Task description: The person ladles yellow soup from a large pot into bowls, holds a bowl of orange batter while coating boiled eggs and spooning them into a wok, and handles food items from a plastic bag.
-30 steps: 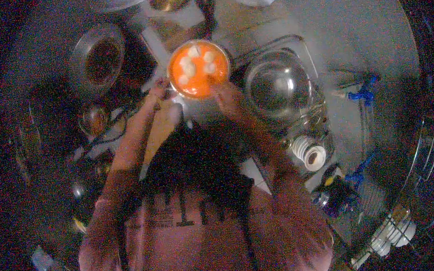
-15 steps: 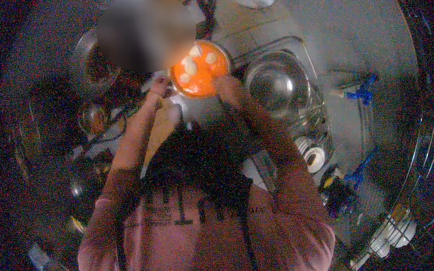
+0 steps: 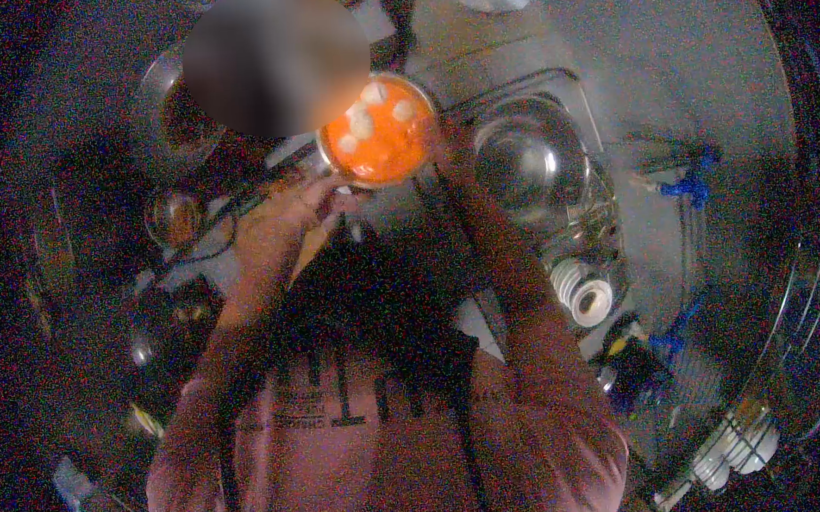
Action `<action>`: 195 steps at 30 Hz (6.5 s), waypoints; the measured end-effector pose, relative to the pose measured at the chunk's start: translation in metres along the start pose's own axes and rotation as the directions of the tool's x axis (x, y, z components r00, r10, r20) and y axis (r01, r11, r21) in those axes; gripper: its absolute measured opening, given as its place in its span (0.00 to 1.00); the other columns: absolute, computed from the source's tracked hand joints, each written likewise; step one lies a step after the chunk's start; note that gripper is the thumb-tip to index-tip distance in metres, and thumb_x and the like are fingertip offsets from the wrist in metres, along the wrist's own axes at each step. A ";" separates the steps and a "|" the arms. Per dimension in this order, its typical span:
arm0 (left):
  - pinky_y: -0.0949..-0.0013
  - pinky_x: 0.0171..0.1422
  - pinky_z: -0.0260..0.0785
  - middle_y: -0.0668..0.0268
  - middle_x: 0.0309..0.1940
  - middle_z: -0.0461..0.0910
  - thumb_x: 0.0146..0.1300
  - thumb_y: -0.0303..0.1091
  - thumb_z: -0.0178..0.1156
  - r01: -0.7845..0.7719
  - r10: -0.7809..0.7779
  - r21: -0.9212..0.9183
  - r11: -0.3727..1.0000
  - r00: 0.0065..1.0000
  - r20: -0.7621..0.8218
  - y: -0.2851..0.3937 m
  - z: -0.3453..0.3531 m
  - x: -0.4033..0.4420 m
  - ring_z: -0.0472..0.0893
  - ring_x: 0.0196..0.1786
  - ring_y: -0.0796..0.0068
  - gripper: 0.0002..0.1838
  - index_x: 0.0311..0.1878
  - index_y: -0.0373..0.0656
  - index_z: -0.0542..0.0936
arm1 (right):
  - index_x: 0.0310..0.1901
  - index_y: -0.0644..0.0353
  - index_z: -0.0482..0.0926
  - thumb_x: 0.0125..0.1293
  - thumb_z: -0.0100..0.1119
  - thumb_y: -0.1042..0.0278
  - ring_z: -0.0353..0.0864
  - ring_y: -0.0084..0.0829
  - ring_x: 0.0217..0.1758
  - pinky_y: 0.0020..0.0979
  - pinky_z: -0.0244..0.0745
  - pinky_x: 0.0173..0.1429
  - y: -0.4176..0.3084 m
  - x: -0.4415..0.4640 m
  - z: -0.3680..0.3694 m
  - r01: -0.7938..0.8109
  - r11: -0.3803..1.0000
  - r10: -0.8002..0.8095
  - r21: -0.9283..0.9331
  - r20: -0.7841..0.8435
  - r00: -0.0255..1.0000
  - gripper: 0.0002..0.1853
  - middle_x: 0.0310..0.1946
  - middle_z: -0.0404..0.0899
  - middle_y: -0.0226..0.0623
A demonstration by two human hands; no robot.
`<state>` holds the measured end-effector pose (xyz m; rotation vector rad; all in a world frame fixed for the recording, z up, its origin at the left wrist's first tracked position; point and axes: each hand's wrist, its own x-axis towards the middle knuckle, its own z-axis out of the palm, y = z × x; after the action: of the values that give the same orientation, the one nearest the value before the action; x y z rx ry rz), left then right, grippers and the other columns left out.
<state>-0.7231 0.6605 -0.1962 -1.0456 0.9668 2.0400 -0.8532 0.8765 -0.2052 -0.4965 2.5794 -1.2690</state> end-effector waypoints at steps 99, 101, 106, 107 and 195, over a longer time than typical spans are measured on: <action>0.67 0.39 0.77 0.53 0.45 0.70 0.45 0.22 0.48 -0.770 0.567 -0.402 0.496 0.638 -0.521 0.062 -0.200 0.026 0.76 0.42 0.60 0.27 0.52 0.30 0.60 | 0.34 0.67 0.73 0.62 0.45 0.63 0.75 0.25 0.25 0.25 0.70 0.33 -0.156 0.180 0.210 -0.111 0.685 -0.200 0.720 0.333 0.922 0.14 0.22 0.74 0.36; 0.66 0.39 0.77 0.53 0.44 0.70 0.44 0.22 0.49 -0.823 0.622 -0.413 0.389 0.566 -0.541 0.065 -0.211 0.034 0.76 0.41 0.60 0.27 0.52 0.30 0.60 | 0.35 0.68 0.73 0.62 0.45 0.64 0.75 0.26 0.25 0.26 0.71 0.32 -0.162 0.194 0.212 -0.103 0.680 -0.217 0.725 0.334 0.917 0.13 0.22 0.74 0.37; 0.67 0.42 0.75 0.55 0.49 0.68 0.45 0.27 0.53 -0.846 0.601 -0.400 0.351 0.532 -0.597 0.064 -0.231 0.034 0.73 0.48 0.64 0.29 0.54 0.36 0.60 | 0.35 0.69 0.72 0.61 0.45 0.65 0.75 0.28 0.22 0.26 0.71 0.30 -0.165 0.212 0.213 -0.094 0.662 -0.182 0.744 0.281 0.942 0.13 0.22 0.74 0.38; 0.67 0.42 0.75 0.55 0.49 0.68 0.45 0.27 0.53 -0.850 0.610 -0.396 0.347 0.525 -0.593 0.065 -0.241 0.037 0.73 0.48 0.64 0.29 0.54 0.36 0.60 | 0.35 0.69 0.72 0.61 0.46 0.66 0.75 0.28 0.23 0.26 0.72 0.30 -0.160 0.218 0.216 -0.121 0.620 -0.134 0.776 0.256 0.957 0.13 0.22 0.74 0.39; 0.66 0.39 0.76 0.51 0.43 0.70 0.44 0.22 0.48 -0.781 0.672 -0.405 0.476 0.620 -0.406 0.107 -0.237 -0.011 0.77 0.41 0.59 0.25 0.50 0.27 0.61 | 0.33 0.64 0.73 0.59 0.45 0.64 0.75 0.42 0.35 0.34 0.69 0.39 -0.272 0.146 0.197 0.707 0.707 -0.706 -0.013 0.043 0.706 0.11 0.30 0.75 0.47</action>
<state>-0.7123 0.4057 -0.2511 -1.2676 1.0640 3.1459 -0.8657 0.5221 -0.1138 -1.6270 2.4358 -1.3843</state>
